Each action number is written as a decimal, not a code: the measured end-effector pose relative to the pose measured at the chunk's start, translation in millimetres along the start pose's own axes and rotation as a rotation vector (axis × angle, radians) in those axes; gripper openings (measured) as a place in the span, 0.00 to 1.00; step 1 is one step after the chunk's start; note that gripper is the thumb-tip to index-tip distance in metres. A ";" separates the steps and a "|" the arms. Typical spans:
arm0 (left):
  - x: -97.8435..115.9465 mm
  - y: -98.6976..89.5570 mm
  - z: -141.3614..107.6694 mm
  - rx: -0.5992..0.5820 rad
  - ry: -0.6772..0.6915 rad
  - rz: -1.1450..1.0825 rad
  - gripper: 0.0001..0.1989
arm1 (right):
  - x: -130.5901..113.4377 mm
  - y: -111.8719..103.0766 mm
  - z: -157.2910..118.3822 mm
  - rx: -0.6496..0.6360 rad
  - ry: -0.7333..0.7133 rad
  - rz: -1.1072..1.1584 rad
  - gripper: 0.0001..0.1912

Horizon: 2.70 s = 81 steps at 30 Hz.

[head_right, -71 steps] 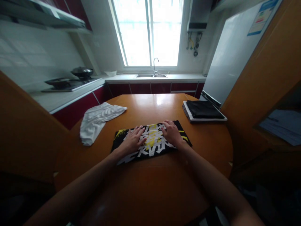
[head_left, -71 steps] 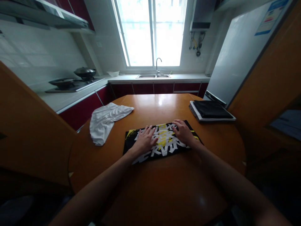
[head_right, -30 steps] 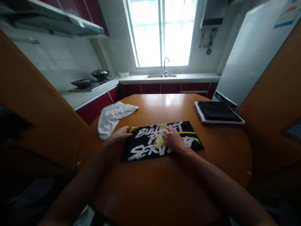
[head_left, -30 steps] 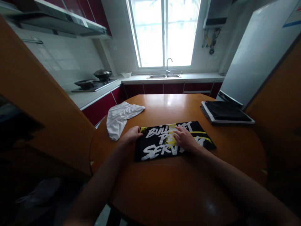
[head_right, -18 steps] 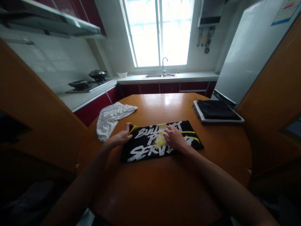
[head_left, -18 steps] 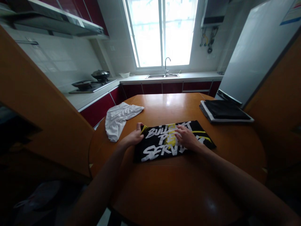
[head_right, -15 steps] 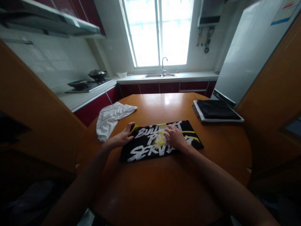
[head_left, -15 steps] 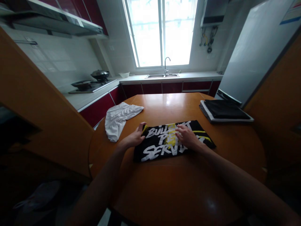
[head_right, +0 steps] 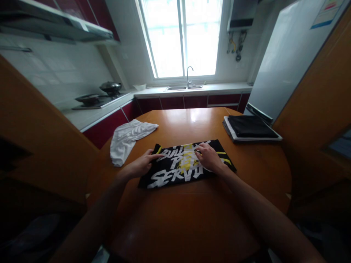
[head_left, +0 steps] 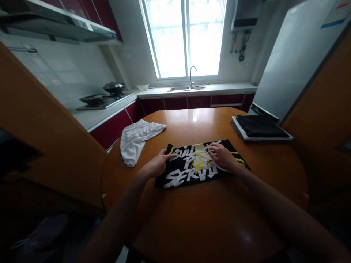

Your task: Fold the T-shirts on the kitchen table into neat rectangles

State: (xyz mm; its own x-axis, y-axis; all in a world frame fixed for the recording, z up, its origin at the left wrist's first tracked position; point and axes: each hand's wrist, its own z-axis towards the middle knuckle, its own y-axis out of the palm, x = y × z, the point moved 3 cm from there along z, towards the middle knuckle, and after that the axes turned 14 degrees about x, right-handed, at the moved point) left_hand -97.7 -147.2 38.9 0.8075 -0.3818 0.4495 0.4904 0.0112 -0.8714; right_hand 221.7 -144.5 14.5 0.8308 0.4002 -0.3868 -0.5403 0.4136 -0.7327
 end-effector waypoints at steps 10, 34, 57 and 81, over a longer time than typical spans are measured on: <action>-14.3 -9.7 17.8 0.158 -0.186 0.101 0.29 | 2.0 -0.4 -1.7 -0.070 -0.039 0.008 0.17; -48.6 -47.2 34.0 0.278 -0.177 -0.088 0.33 | -23.7 17.2 -12.3 -0.116 -0.063 0.137 0.25; 136.0 104.0 108.4 -0.040 -0.065 -0.510 0.42 | 12.1 9.8 5.1 -0.109 0.959 0.961 0.18; 99.5 95.9 75.6 0.091 0.315 -0.065 0.26 | 58.2 -36.1 13.8 0.071 0.944 0.675 0.17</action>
State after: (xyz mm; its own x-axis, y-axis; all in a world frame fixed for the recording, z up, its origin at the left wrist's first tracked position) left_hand 54.5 -114.3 14.9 0.6400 -0.6511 0.4081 0.5761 0.0550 -0.8156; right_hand 287.7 -124.8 26.1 0.1240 -0.1991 -0.9721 -0.8924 0.4060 -0.1970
